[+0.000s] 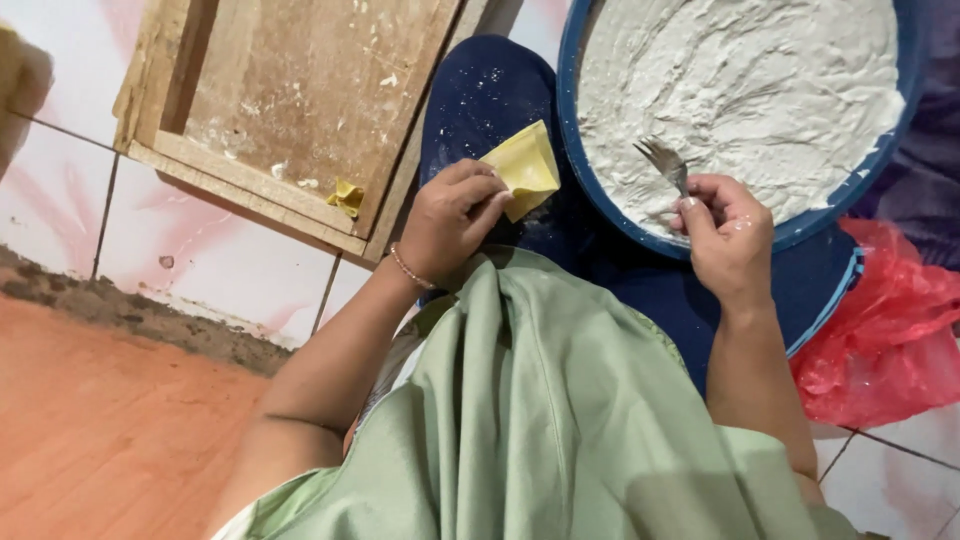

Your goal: Folding dumplings by placing filling on a wrapper and pinching it into shape.

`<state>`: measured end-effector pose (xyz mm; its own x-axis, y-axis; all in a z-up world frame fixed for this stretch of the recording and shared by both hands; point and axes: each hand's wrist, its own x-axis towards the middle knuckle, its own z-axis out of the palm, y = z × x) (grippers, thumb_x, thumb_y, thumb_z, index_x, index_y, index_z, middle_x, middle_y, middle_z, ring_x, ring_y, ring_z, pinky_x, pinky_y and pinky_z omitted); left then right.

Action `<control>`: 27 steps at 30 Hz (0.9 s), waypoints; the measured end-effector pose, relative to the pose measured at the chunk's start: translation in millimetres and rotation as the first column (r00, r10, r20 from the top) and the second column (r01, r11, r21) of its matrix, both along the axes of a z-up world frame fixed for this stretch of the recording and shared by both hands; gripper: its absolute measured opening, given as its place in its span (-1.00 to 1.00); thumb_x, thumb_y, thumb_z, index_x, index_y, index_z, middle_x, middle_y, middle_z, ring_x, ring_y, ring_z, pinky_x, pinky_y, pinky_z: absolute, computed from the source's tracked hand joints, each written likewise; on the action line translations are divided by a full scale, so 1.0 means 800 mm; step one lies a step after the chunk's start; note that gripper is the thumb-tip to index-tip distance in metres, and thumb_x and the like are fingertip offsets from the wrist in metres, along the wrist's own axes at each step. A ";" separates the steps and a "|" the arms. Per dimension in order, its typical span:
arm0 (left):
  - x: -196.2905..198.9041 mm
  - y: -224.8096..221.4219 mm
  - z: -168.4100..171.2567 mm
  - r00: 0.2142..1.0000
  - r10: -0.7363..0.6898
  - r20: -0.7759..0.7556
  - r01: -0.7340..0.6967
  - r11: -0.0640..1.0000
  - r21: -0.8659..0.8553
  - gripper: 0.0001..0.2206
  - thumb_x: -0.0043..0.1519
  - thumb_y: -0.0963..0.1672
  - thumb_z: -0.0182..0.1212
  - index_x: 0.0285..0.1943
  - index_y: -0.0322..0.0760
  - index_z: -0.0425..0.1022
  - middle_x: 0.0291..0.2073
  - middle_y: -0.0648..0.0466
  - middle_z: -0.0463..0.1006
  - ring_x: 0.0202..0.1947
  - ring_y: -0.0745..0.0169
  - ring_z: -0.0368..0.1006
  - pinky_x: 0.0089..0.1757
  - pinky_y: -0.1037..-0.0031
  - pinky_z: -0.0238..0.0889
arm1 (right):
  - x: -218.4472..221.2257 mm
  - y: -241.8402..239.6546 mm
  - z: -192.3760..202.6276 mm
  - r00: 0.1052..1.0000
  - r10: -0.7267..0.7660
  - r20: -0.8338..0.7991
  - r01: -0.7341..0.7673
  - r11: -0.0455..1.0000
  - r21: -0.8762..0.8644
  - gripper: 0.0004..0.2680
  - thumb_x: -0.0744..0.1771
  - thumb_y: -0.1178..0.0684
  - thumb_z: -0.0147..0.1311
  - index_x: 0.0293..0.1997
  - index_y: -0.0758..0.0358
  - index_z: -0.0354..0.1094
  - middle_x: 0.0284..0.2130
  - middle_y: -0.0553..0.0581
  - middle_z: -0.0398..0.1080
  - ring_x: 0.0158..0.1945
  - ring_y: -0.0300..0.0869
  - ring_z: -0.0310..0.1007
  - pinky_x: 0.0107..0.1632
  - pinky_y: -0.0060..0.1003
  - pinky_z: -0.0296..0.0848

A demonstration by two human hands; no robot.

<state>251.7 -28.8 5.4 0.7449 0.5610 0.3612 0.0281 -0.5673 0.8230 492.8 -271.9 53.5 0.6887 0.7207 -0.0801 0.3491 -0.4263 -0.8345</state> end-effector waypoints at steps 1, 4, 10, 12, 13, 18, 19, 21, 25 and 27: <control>0.002 0.002 0.005 1.000 -0.014 0.003 0.014 1.000 -0.001 -0.94 0.26 -0.10 0.34 -0.20 -0.13 0.62 -0.23 0.09 0.58 -0.12 0.05 0.59 -0.06 0.34 0.46 | 0.001 0.000 0.001 1.000 -0.014 0.003 0.014 1.000 -0.001 -0.88 0.42 0.37 0.00 0.06 0.60 0.39 -0.28 0.43 0.49 -0.30 -0.07 0.55 -0.21 -0.23 0.61; 0.006 0.005 0.019 0.999 -0.036 0.010 0.036 0.994 -0.102 -0.94 0.24 -0.14 0.34 -0.25 -0.20 0.64 -0.31 0.02 0.61 -0.18 0.00 0.61 -0.10 0.34 0.46 | 0.001 0.000 0.002 0.999 -0.023 0.023 0.024 0.999 -0.030 -0.87 0.41 0.32 0.06 0.05 0.51 0.44 -0.32 0.35 0.51 -0.31 -0.12 0.57 -0.24 -0.26 0.58; 0.014 0.007 0.045 0.994 0.018 0.105 0.025 0.920 -0.391 -0.90 0.30 -0.20 0.23 -0.26 -0.37 0.59 -0.24 -0.13 0.64 -0.15 -0.05 0.60 -0.10 0.31 0.44 | 0.003 -0.007 0.006 0.989 -0.040 0.140 0.046 0.998 -0.041 -0.90 0.40 0.30 0.11 -0.02 0.44 0.49 -0.39 0.30 0.52 -0.34 -0.06 0.58 -0.26 -0.21 0.54; 0.023 0.001 0.072 0.972 0.118 0.204 0.090 0.614 -0.784 -0.84 0.40 -0.11 0.04 -0.20 -0.23 0.46 -0.06 0.04 0.61 -0.07 0.41 0.50 -0.07 0.54 0.39 | 0.011 -0.013 0.009 0.945 0.015 0.328 0.018 0.995 -0.097 -0.93 0.40 0.24 0.21 -0.05 0.36 0.54 -0.38 0.26 0.54 -0.28 0.05 0.60 -0.27 -0.18 0.53; 0.020 0.006 0.039 0.973 0.103 0.207 0.102 0.612 -0.784 -0.84 0.40 -0.11 0.04 -0.20 -0.23 0.46 -0.06 0.04 0.61 -0.07 0.41 0.50 -0.07 0.54 0.39 | 0.013 -0.017 0.006 0.944 0.001 0.331 0.033 0.995 -0.098 -0.93 0.40 0.24 0.21 -0.05 0.36 0.54 -0.38 0.26 0.54 -0.28 0.05 0.60 -0.27 -0.18 0.53; 0.030 0.008 0.016 0.940 0.329 0.089 0.096 -0.005 -0.995 -0.76 0.41 -0.05 0.02 -0.07 -0.30 0.48 -0.17 -0.11 0.65 -0.13 -0.03 0.65 -0.06 0.12 0.57 | 0.020 -0.031 -0.002 0.517 0.225 0.826 0.138 0.930 -0.339 -0.86 0.34 0.07 0.15 -0.16 -0.20 0.60 -0.48 -0.15 0.37 -0.32 -0.17 0.49 -0.10 -0.27 0.32; 0.036 0.004 0.022 0.942 0.322 0.090 0.098 -0.006 -0.995 -0.76 0.41 -0.05 0.02 -0.07 -0.30 0.48 -0.17 -0.11 0.65 -0.13 -0.03 0.65 -0.06 0.12 0.57 | 0.019 -0.030 0.000 0.517 0.221 0.827 0.146 0.929 -0.340 -0.86 0.34 0.07 0.15 -0.16 -0.20 0.60 -0.48 -0.15 0.37 -0.32 -0.17 0.49 -0.10 -0.27 0.32; 0.042 -0.004 0.036 0.939 0.328 0.106 0.137 -0.072 -0.988 -0.68 0.39 0.03 0.00 0.00 -0.26 0.49 -0.11 -0.09 0.65 -0.09 -0.01 0.64 -0.03 0.06 0.56 | 0.014 -0.026 0.003 0.479 0.229 0.848 0.158 0.927 -0.340 -0.85 0.33 0.08 0.14 -0.18 -0.21 0.60 -0.51 -0.16 0.31 -0.34 -0.19 0.45 -0.10 -0.27 0.27; 0.041 -0.014 -0.004 0.953 0.266 0.142 0.149 -0.007 -0.989 -0.76 0.33 -0.11 0.22 0.10 -0.29 0.41 -0.23 -0.09 0.64 -0.16 -0.09 0.65 -0.03 -0.12 0.53 | 0.006 -0.018 -0.007 0.481 0.234 0.845 0.137 0.932 -0.336 -0.86 0.31 0.09 0.14 -0.17 -0.15 0.58 -0.50 -0.11 0.32 -0.35 -0.17 0.46 -0.14 -0.25 0.28; 0.042 -0.020 -0.001 0.956 0.234 0.178 0.167 0.068 -0.984 -0.75 0.32 -0.22 0.19 0.16 -0.41 0.41 -0.12 -0.21 0.63 -0.14 -0.15 0.64 -0.11 -0.03 0.57 | -0.001 -0.018 -0.010 0.591 0.207 0.780 0.124 0.932 -0.342 -0.83 0.35 0.11 0.08 -0.06 -0.08 0.58 -0.42 -0.05 0.37 -0.38 -0.10 0.52 -0.26 -0.24 0.44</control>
<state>284.9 -45.0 4.4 0.7177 0.5632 -0.4096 -0.2672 0.7659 0.5848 492.3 -286.1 45.8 0.5601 0.7902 0.2487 0.8186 -0.5740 -0.0202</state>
